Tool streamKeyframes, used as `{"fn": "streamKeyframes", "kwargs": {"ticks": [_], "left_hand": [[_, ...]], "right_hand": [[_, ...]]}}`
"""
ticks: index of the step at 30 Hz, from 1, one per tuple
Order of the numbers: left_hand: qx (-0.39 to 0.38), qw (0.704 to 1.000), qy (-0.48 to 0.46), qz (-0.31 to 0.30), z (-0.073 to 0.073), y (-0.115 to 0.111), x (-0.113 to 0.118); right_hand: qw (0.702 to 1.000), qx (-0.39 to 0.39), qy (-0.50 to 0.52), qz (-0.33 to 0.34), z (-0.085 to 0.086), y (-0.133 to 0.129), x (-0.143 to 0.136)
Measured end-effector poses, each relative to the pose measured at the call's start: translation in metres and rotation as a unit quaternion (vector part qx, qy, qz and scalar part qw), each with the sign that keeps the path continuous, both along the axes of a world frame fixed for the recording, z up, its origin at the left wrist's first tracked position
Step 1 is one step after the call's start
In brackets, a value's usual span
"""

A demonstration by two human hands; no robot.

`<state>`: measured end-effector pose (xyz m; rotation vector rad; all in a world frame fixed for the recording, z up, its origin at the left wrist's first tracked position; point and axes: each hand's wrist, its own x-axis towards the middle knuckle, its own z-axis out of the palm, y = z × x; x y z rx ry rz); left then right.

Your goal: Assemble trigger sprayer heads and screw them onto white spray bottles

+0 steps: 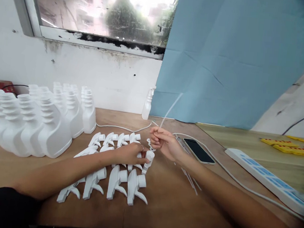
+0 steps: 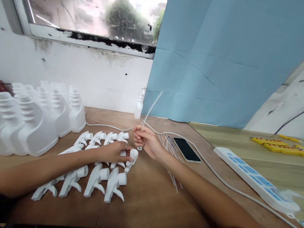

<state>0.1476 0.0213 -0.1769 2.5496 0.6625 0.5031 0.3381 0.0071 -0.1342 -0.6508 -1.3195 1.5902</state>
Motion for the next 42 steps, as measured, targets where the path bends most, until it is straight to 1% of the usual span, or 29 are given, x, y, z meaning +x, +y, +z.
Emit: {"fn": "streamKeyframes", "kwargs": {"ticks": [5, 7, 16, 22, 26, 30, 33, 37, 42], "left_hand": [[0.008, 1.0, 0.008, 0.012, -0.001, 0.001, 0.0], [0.006, 1.0, 0.01, 0.017, -0.001, 0.001, 0.0], [0.003, 0.999, 0.024, 0.045, -0.002, 0.001, 0.002], [0.001, 0.999, 0.024, 0.04, -0.006, 0.004, 0.002], [0.0, 0.999, 0.023, 0.029, -0.008, 0.005, 0.003], [0.001, 0.999, 0.023, 0.038, -0.007, 0.005, 0.002], [-0.001, 0.999, 0.026, 0.046, -0.005, 0.004, 0.002], [-0.001, 0.998, 0.029, 0.055, -0.003, 0.003, 0.002], [-0.013, 0.998, 0.031, 0.057, -0.003, 0.004, 0.003]], "right_hand": [[0.996, -0.043, 0.063, 0.05, -0.001, -0.003, -0.01], [0.994, -0.047, 0.075, 0.057, -0.003, -0.003, -0.011], [0.996, -0.005, 0.074, 0.049, -0.02, 0.003, -0.019], [0.996, 0.005, 0.056, 0.063, -0.022, 0.002, -0.019], [0.996, -0.016, 0.066, 0.052, -0.023, 0.0, -0.02], [0.996, -0.046, 0.077, 0.019, -0.028, 0.002, -0.025], [0.996, -0.053, 0.069, 0.012, -0.029, 0.004, -0.028], [0.997, -0.054, 0.05, 0.01, -0.027, 0.004, -0.03], [0.999, -0.029, 0.027, -0.001, -0.028, 0.003, -0.035]]}}
